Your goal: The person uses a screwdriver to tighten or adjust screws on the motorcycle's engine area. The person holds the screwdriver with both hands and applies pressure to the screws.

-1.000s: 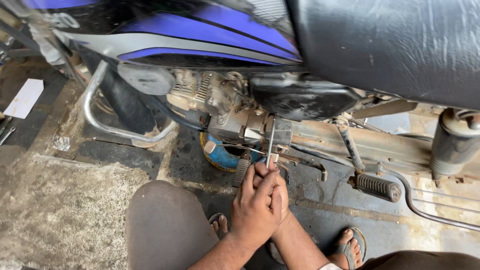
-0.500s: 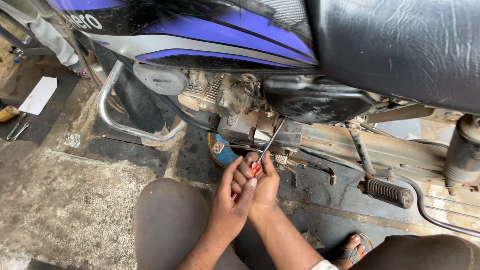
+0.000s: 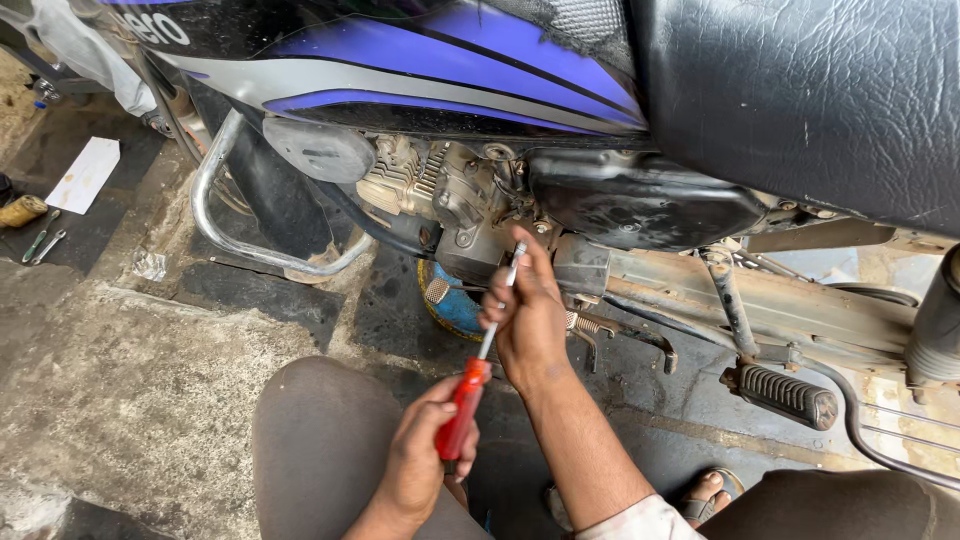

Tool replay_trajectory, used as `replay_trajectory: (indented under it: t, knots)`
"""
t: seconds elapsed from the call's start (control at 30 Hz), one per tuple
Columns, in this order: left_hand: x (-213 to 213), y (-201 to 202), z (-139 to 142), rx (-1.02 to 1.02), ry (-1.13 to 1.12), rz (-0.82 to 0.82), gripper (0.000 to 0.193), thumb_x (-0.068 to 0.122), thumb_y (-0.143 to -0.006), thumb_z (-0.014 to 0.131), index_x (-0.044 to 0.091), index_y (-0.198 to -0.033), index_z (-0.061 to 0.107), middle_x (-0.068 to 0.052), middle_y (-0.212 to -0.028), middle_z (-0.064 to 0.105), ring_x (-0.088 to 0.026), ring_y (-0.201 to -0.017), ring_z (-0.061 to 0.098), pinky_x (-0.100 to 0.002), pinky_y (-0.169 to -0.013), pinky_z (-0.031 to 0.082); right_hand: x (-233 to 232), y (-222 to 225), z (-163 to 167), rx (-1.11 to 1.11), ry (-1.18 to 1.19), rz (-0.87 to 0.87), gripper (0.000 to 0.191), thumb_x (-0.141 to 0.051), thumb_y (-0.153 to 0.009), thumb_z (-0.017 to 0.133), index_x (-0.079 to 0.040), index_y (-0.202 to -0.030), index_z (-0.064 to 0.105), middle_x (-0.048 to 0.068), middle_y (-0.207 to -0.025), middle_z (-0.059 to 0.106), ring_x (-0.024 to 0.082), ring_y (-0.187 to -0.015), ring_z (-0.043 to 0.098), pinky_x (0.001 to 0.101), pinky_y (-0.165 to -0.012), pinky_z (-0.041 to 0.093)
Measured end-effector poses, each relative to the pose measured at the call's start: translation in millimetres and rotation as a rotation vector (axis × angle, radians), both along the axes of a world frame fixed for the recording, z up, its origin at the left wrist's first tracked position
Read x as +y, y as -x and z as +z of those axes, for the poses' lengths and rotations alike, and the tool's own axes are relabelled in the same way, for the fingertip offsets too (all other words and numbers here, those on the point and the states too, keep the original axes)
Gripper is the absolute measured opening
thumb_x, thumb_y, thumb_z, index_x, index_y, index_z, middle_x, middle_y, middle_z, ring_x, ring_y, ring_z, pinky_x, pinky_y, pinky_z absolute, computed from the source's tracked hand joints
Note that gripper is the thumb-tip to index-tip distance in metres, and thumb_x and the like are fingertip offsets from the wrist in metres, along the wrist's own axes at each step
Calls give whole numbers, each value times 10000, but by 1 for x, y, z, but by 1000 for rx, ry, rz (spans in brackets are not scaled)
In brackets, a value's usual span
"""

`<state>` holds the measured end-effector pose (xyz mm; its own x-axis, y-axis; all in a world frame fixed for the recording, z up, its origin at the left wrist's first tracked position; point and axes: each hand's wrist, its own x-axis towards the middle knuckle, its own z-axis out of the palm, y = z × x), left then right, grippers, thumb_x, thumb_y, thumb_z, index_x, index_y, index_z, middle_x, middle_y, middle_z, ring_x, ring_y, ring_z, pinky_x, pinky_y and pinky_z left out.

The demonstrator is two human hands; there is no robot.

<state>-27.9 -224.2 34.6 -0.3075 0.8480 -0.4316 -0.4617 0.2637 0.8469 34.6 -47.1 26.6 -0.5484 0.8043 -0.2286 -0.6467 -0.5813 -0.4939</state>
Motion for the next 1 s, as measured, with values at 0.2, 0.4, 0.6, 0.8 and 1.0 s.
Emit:
replay_trajectory:
  t: [0.2, 0.4, 0.6, 0.8, 1.0]
  knots:
    - [1, -2, 38, -191, -142, 65, 629, 351, -979, 356, -9, -1457, 552, 7, -570, 438, -97, -435, 402, -250, -426, 384, 18, 6, 46, -244, -271, 6, 431, -211, -1052, 524, -155, -1479, 533, 42, -837, 694, 141, -739, 668, 288, -656, 549]
    - [25, -9, 60, -213, -168, 27, 592, 338, -997, 362, 34, -1471, 543, 4, -588, 450, -87, -415, 373, -231, -405, 354, 32, 9, 56, -59, -140, -91, 374, -218, -1033, 587, -97, -1384, 640, 27, -804, 663, 131, -643, 625, 280, -560, 508]
    - [28, -7, 62, -219, -188, 33, 586, 340, -1010, 363, 32, -1461, 574, 4, -599, 450, -74, -430, 371, -225, -412, 352, 34, 16, 56, -46, -74, -158, 312, -237, -1025, 618, -75, -1282, 691, 29, -798, 671, 127, -619, 607, 281, -537, 503]
    - [33, -3, 70, 90, -125, 135, 519, 290, -1039, 428, 3, -1422, 628, 1, -639, 499, -62, -498, 401, -222, -429, 338, 34, 0, 39, -118, -98, -25, 240, -220, -1008, 639, -45, -1154, 716, 42, -837, 727, 123, -641, 650, 258, -567, 552]
    - [29, -11, 94, 1249, -34, -22, 421, 228, -1053, 500, 43, -1422, 584, -24, -822, 670, -135, -674, 693, -298, -578, 549, 41, -21, 15, -43, -208, 307, 140, -120, -950, 719, 9, -1001, 740, 87, -805, 738, 157, -680, 713, 310, -646, 618]
